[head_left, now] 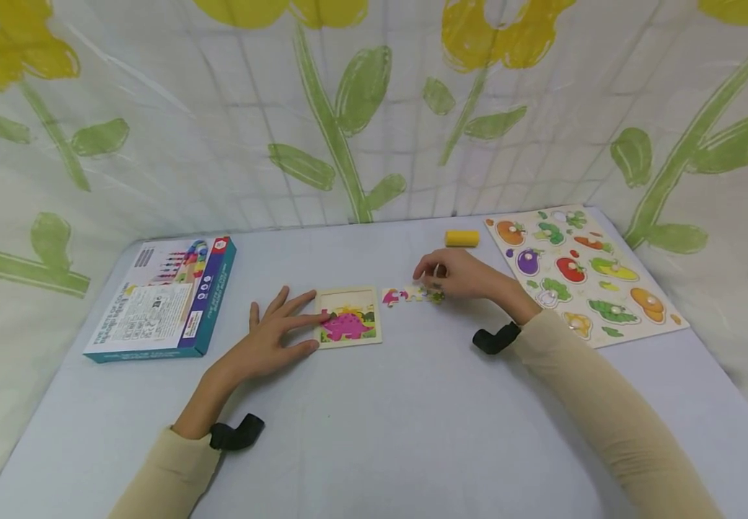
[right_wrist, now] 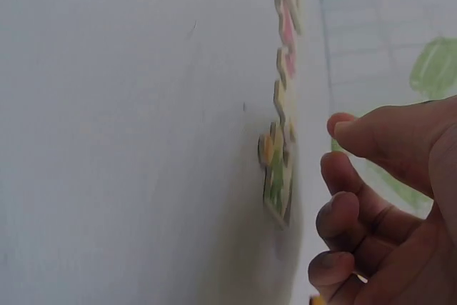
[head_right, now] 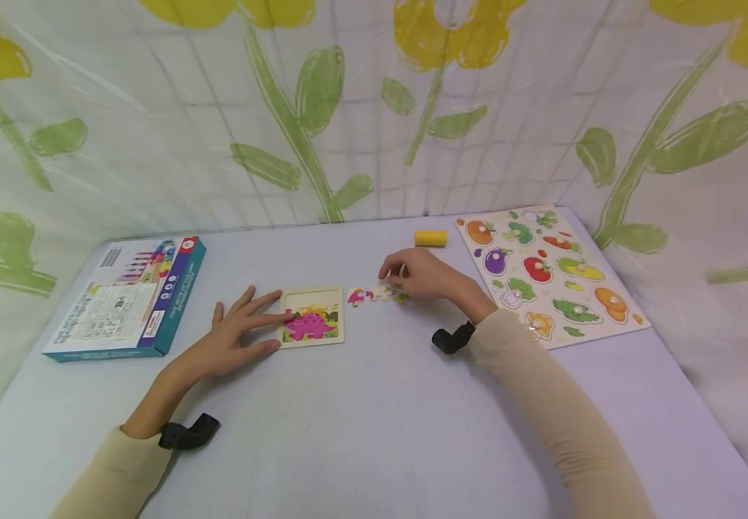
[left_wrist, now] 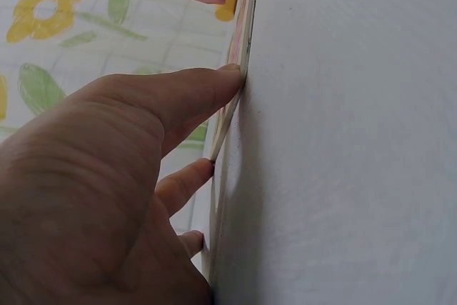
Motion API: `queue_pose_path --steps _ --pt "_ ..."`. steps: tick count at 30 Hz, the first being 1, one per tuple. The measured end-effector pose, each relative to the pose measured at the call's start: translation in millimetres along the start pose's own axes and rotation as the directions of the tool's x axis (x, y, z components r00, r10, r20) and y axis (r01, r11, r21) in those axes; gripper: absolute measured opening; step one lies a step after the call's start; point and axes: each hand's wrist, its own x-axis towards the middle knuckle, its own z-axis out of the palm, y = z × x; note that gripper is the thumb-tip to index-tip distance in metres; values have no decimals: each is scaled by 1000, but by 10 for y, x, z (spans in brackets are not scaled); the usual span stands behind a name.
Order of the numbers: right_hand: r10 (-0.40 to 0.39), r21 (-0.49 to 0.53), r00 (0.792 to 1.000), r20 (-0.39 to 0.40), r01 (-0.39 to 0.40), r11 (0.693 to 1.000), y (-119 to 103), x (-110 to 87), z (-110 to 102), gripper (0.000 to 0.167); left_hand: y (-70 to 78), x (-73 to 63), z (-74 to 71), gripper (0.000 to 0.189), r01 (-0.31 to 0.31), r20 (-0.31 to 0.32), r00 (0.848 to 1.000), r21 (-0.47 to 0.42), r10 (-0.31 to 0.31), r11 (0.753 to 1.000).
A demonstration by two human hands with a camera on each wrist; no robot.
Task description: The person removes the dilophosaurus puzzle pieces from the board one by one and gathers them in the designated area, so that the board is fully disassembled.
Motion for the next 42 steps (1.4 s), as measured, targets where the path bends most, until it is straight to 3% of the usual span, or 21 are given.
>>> queue_pose_path --steps 8,24,42 --pt "-33 59 998 49 30 998 -197 145 153 14 -19 27 9 40 11 3 1000 -14 -11 1000" --pt "-126 37 985 116 122 992 -626 493 479 16 -3 13 -19 31 16 13 1000 -41 -15 999" --pt "-167 -26 971 172 174 984 -851 616 712 19 -6 17 -15 29 7 12 1000 -43 -6 999"
